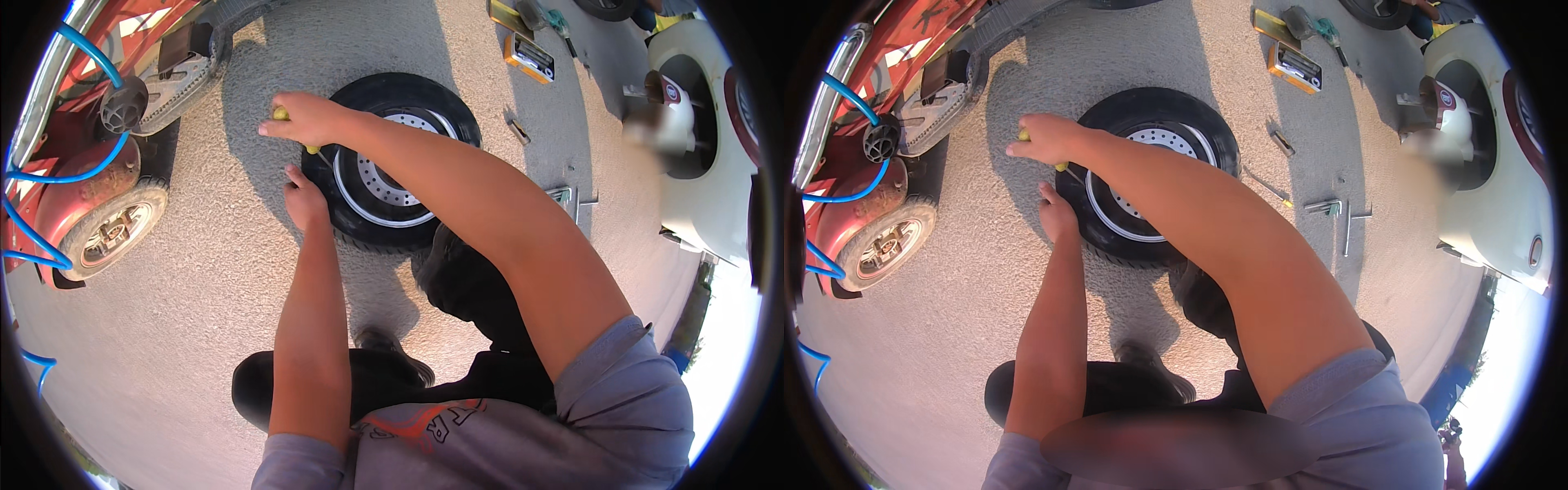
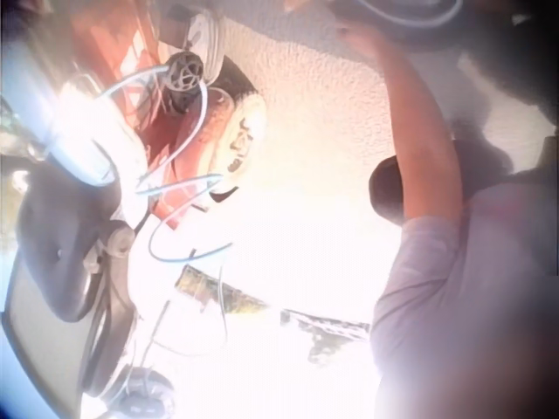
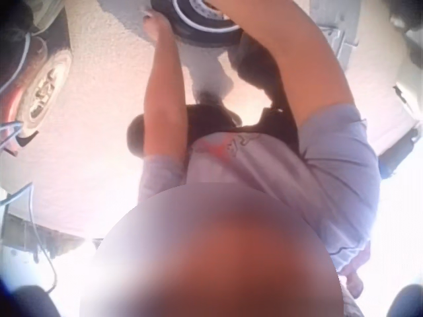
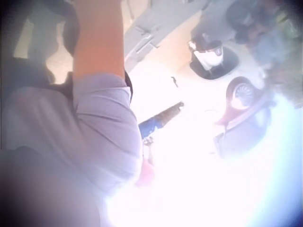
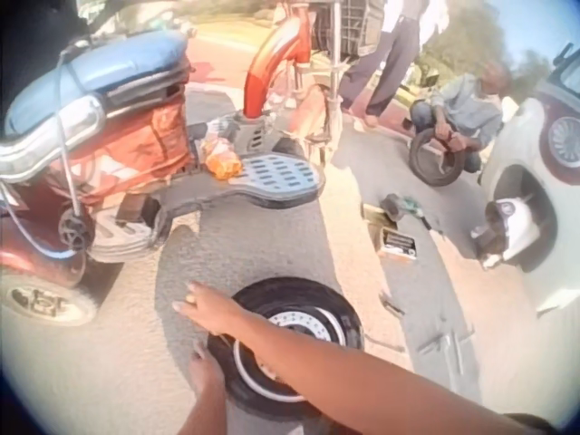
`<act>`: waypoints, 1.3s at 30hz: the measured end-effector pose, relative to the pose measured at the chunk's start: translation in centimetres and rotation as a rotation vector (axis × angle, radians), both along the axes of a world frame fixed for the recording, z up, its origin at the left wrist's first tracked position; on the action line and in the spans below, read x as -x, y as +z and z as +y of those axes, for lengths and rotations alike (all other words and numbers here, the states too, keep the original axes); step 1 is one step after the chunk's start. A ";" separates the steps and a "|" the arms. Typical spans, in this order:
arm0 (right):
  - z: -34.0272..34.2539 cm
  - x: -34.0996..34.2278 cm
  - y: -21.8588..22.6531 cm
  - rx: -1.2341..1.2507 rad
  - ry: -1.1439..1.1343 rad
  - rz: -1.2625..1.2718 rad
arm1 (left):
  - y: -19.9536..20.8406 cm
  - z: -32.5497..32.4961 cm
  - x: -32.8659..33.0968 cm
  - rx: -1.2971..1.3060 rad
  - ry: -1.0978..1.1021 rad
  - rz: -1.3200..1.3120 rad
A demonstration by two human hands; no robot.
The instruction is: The person uses a tire lever to pry a tire onto a scooter wheel rim, working around the circumference to seat the bead. After mounting, they connect an air hose to the valve stem and inflate the tire.
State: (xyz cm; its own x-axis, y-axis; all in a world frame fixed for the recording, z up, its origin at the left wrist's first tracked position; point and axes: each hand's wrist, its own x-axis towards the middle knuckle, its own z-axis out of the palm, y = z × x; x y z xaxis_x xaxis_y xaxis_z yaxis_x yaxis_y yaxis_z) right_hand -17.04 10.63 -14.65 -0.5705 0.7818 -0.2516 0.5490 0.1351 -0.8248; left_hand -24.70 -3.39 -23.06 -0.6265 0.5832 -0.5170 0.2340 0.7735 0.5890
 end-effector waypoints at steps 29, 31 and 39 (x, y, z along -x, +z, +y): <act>4.0 -0.7 2.2 0.193 0.321 -0.191 | -3.8 0.9 -0.6 0.016 0.023 0.342; 4.0 -1.1 2.8 0.111 0.374 -0.206 | -3.1 1.1 -1.0 0.085 0.027 0.344; 3.9 -0.8 2.3 0.130 0.309 -0.248 | -0.7 3.2 -2.8 0.296 0.327 0.223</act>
